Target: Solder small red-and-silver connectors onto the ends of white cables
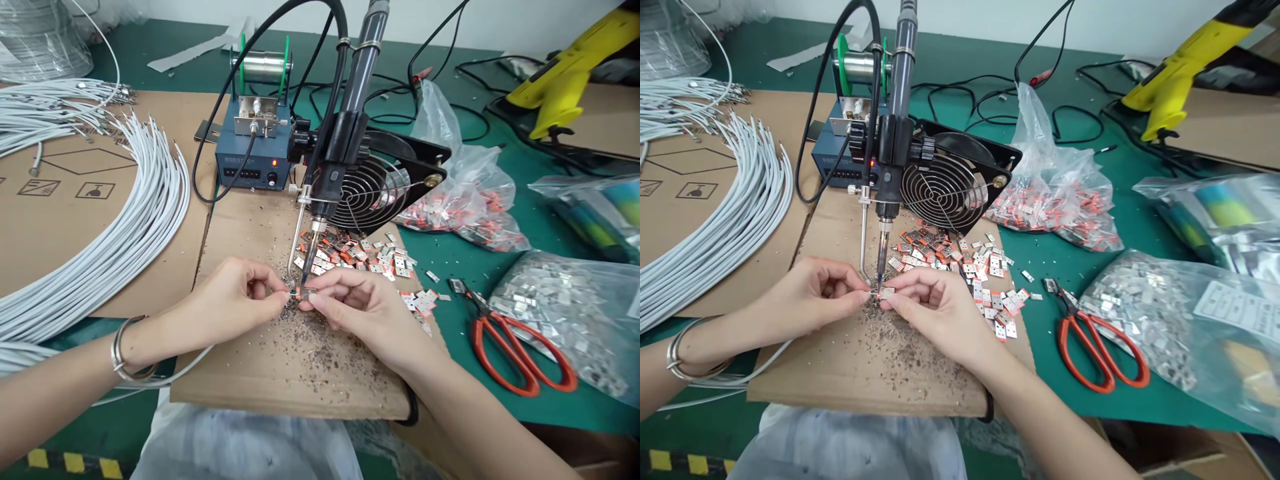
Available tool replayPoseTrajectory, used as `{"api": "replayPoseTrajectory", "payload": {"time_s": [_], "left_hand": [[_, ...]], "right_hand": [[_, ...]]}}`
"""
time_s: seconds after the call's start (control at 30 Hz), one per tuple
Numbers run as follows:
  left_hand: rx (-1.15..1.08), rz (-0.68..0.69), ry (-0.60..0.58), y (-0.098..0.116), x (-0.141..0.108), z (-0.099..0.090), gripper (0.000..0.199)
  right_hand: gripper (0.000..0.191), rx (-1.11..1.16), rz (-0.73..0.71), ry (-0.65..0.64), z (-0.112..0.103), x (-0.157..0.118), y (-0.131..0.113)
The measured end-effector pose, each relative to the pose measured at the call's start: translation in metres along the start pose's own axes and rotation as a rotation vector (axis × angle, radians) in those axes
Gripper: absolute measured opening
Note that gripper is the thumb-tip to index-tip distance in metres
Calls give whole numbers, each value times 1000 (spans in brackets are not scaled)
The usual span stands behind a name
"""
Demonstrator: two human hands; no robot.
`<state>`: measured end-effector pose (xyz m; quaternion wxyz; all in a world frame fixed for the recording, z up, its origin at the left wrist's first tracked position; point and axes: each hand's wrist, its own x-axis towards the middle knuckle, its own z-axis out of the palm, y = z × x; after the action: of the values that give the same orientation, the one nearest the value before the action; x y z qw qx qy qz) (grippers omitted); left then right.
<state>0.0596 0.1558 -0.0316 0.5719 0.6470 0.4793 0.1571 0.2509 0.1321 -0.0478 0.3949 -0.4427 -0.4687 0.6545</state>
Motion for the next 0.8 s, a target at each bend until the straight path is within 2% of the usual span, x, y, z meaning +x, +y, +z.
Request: {"api": "replayPoseTrajectory", "payload": {"time_s": [0.2, 0.5, 0.8], "left_hand": [[-5, -1, 4, 6, -3, 0, 15], [-31, -38, -17, 6, -2, 0, 15], [23, -26, -10, 2, 1, -1, 14]], "right_hand": [[12, 19, 30, -16, -1, 0, 0], [9, 51, 26, -48, -2, 1, -1], [16, -32, 37, -1, 0, 1, 0]]}}
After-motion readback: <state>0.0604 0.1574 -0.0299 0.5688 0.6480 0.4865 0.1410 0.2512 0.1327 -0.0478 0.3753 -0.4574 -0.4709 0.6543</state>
